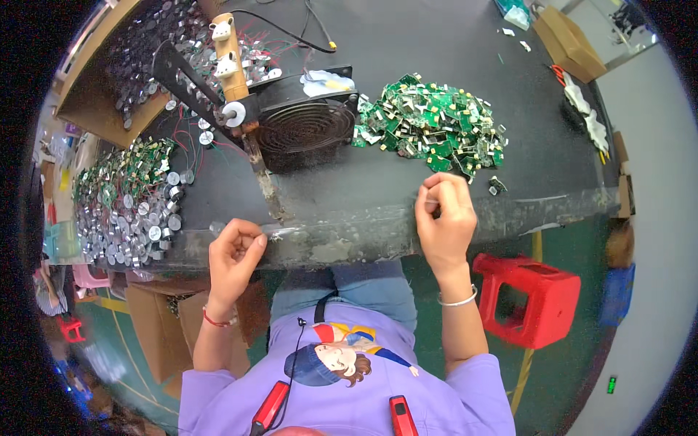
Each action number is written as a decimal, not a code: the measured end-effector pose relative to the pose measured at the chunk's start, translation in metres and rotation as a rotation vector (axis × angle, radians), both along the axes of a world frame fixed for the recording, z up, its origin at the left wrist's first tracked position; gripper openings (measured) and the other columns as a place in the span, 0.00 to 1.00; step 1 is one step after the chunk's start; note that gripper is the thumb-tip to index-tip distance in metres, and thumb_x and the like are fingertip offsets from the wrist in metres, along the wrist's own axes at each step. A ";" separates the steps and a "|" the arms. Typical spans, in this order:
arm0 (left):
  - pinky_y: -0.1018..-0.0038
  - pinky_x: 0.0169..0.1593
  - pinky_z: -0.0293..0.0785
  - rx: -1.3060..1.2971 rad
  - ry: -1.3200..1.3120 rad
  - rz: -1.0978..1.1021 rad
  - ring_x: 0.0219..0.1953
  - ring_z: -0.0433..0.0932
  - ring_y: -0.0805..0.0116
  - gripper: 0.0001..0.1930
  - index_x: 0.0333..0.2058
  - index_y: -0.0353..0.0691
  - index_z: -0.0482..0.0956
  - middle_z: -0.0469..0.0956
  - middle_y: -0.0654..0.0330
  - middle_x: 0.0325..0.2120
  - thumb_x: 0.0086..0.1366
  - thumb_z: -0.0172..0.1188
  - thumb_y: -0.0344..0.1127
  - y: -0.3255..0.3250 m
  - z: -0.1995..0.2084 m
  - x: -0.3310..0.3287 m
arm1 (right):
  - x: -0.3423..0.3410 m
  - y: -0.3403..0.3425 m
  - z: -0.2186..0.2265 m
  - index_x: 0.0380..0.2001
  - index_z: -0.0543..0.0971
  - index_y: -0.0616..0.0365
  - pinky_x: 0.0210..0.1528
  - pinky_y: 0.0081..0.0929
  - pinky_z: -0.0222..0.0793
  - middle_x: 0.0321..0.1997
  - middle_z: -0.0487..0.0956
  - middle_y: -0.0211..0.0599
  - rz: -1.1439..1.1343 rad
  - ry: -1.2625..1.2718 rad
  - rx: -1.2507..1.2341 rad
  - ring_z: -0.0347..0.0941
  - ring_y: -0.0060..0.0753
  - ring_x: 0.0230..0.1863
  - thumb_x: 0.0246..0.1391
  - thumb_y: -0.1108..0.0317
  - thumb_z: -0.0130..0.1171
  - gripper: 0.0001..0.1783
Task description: Assembling small electronic components by manually connecting wires to circuit boards.
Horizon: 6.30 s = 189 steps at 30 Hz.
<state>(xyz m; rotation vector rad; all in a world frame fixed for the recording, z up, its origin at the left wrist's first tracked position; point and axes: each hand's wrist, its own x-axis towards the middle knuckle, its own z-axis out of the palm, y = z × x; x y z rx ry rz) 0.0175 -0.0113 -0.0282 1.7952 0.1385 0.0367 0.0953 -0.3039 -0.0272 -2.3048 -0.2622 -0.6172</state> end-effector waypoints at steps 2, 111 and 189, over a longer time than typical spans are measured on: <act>0.86 0.22 0.50 -0.038 0.002 -0.020 0.19 0.57 0.90 0.04 0.28 0.35 0.73 0.68 0.74 0.17 0.59 0.59 0.24 0.000 0.001 0.003 | 0.007 -0.007 0.002 0.24 0.71 0.62 0.22 0.22 0.65 0.34 0.74 0.39 -0.043 0.012 -0.032 0.69 0.26 0.21 0.48 0.80 0.60 0.07; 0.84 0.38 0.67 -0.464 0.031 -0.241 0.35 0.69 0.82 0.03 0.32 0.34 0.72 0.73 0.61 0.37 0.62 0.57 0.24 -0.009 0.020 0.020 | -0.028 0.099 0.012 0.20 0.71 0.62 0.33 0.27 0.74 0.33 0.80 0.43 0.568 0.033 0.456 0.77 0.37 0.32 0.39 0.82 0.59 0.07; 0.88 0.22 0.50 -0.028 -0.013 0.056 0.19 0.57 0.90 0.02 0.30 0.36 0.75 0.68 0.74 0.19 0.61 0.59 0.26 -0.004 -0.008 -0.008 | 0.019 -0.016 -0.005 0.24 0.72 0.61 0.24 0.26 0.68 0.37 0.77 0.38 -0.135 -0.041 -0.174 0.70 0.28 0.20 0.47 0.77 0.61 0.07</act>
